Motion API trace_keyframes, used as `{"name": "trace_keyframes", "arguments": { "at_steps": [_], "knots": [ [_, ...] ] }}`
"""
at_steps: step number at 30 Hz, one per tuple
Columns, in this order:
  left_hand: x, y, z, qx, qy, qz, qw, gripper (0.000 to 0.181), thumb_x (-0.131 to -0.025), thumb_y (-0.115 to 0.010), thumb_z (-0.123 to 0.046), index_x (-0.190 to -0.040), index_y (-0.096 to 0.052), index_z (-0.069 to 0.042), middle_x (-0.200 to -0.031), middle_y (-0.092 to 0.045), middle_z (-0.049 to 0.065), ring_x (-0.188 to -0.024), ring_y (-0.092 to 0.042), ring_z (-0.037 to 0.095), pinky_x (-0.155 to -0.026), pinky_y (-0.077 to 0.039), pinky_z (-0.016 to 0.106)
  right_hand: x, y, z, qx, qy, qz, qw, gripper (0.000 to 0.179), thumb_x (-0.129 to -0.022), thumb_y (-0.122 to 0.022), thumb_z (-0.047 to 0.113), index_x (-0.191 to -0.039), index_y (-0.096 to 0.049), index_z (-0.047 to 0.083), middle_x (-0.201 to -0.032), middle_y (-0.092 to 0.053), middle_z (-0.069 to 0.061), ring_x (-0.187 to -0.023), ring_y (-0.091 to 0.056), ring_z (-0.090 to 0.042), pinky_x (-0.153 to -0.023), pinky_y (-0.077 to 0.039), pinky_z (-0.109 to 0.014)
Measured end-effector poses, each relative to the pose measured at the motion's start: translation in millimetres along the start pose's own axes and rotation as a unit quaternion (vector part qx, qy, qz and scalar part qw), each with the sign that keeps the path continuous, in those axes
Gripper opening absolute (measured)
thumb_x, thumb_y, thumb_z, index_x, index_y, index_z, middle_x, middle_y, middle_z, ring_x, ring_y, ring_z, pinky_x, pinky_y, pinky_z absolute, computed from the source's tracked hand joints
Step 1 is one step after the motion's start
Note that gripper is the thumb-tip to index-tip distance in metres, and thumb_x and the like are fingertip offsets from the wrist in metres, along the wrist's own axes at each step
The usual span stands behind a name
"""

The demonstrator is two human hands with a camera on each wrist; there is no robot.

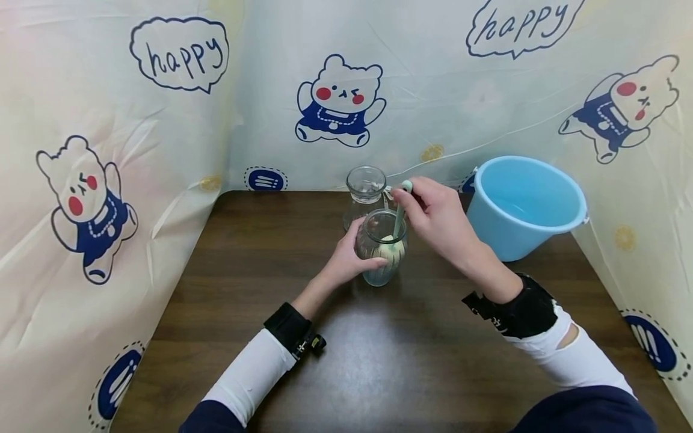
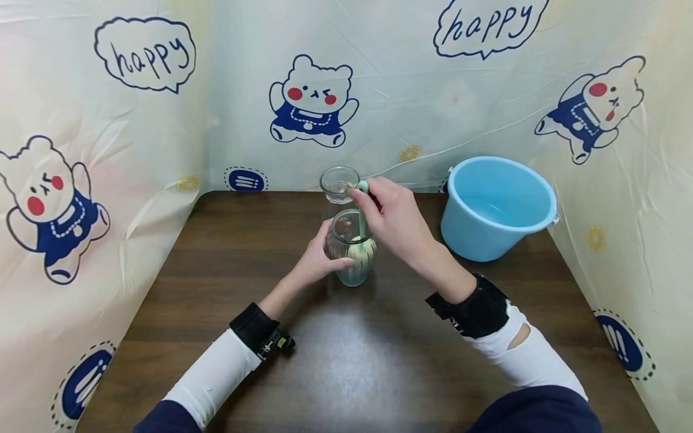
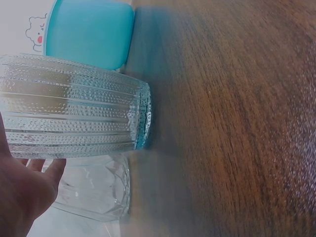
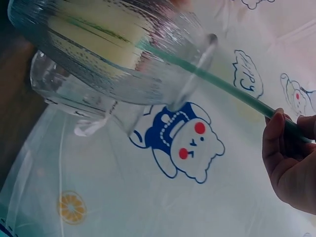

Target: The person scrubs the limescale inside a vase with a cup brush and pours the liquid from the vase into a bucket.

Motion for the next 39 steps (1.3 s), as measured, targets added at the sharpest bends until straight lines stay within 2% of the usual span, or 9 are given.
{"name": "trace_keyframes", "arguments": {
  "at_steps": [5,11,15,23,27,31,33,36,39],
  "knots": [
    [-6.2,-1.6,22.5,-0.009,0.000,-0.014,0.9999,0.097,-0.068,-0.086,-0.030,-0.149,-0.032,-0.023,-0.138,-0.053,0.005,-0.122,-0.048,0.017,-0.102,-0.042,0.046,-5.1,9.8,2.8,0.004,0.009,-0.026,0.9996,0.020,-0.097,-0.059,0.021,-0.087,-0.066,0.005,-0.069,-0.050,-0.003,-0.063,-0.040,-0.009,-0.055,-0.035,-0.025],
    [-5.9,-4.2,26.3,-0.012,-0.003,-0.011,0.9999,0.097,-0.068,-0.086,-0.035,-0.148,-0.033,-0.024,-0.137,-0.053,0.005,-0.121,-0.049,0.017,-0.102,-0.043,0.046,1.8,5.8,-4.2,0.016,0.004,-0.034,0.9993,0.017,-0.094,-0.063,0.018,-0.089,-0.068,0.003,-0.068,-0.049,-0.005,-0.061,-0.039,-0.010,-0.053,-0.036,-0.026],
    [-5.0,-5.7,28.0,-0.013,0.001,-0.012,0.9998,0.097,-0.067,-0.087,-0.035,-0.147,-0.033,-0.024,-0.138,-0.053,0.005,-0.123,-0.048,0.016,-0.103,-0.041,0.047,1.7,12.5,-5.2,0.013,-0.007,-0.050,0.9986,0.017,-0.094,-0.063,0.019,-0.087,-0.067,0.004,-0.069,-0.054,-0.005,-0.061,-0.046,-0.008,-0.052,-0.038,-0.025],
    [-5.5,-2.8,25.6,-0.008,0.004,-0.017,0.9998,0.096,-0.067,-0.087,-0.031,-0.146,-0.035,-0.022,-0.138,-0.053,0.005,-0.121,-0.049,0.018,-0.103,-0.041,0.047,-6.5,28.1,-4.2,-0.047,-0.029,-0.078,0.9954,0.018,-0.094,-0.063,0.013,-0.089,-0.068,-0.003,-0.072,-0.064,-0.011,-0.054,-0.054,-0.008,-0.051,-0.046,-0.016],
    [-0.9,2.1,7.7,0.000,0.006,-0.013,0.9999,0.093,-0.069,-0.085,-0.025,-0.147,-0.035,-0.016,-0.138,-0.052,0.011,-0.121,-0.049,0.023,-0.102,-0.040,0.051,-11.3,39.0,1.8,-0.080,-0.008,-0.102,0.9915,0.014,-0.094,-0.061,0.005,-0.089,-0.067,-0.007,-0.078,-0.067,-0.012,-0.053,-0.055,-0.011,-0.049,-0.047,-0.016],
    [5.6,5.4,-10.7,0.000,0.011,-0.004,0.9999,0.091,-0.072,-0.083,-0.024,-0.147,-0.034,-0.012,-0.139,-0.051,0.014,-0.122,-0.048,0.025,-0.102,-0.041,0.049,-13.5,59.6,8.7,-0.128,0.001,-0.137,0.9823,0.015,-0.095,-0.059,0.004,-0.091,-0.065,-0.009,-0.082,-0.069,-0.008,-0.056,-0.056,-0.012,-0.050,-0.049,-0.016],
    [6.5,4.9,-11.8,-0.002,0.014,-0.003,0.9999,0.091,-0.072,-0.083,-0.024,-0.147,-0.034,-0.012,-0.139,-0.051,0.014,-0.122,-0.048,0.024,-0.102,-0.042,0.049,-12.9,72.8,11.4,-0.151,0.002,-0.162,0.9752,0.016,-0.095,-0.059,0.004,-0.092,-0.065,-0.011,-0.082,-0.070,-0.005,-0.056,-0.056,-0.012,-0.050,-0.049,-0.016],
    [6.9,3.6,-11.1,0.000,0.017,0.000,0.9999,0.090,-0.073,-0.082,-0.025,-0.148,-0.033,-0.012,-0.139,-0.051,0.015,-0.122,-0.049,0.025,-0.102,-0.042,0.048,-10.1,97.5,17.5,-0.192,0.012,-0.224,0.9554,0.015,-0.093,-0.059,0.002,-0.089,-0.066,-0.010,-0.081,-0.072,-0.004,-0.054,-0.057,-0.012,-0.050,-0.049,-0.015],
    [6.3,3.3,-8.2,0.002,0.020,0.002,0.9998,0.090,-0.073,-0.082,-0.025,-0.148,-0.033,-0.013,-0.140,-0.051,0.014,-0.122,-0.049,0.024,-0.102,-0.043,0.048,-4.2,124.7,20.7,-0.239,0.022,-0.295,0.9250,0.014,-0.090,-0.062,0.001,-0.083,-0.068,-0.009,-0.077,-0.073,-0.009,-0.051,-0.059,-0.014,-0.049,-0.049,-0.014]
  ]
}}
Point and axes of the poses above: each hand's wrist, its own x-axis away from the middle knuckle, its own y-axis out of the back of the hand, z = x × y, the point moved 8 cm from there along -x, towards the middle knuckle
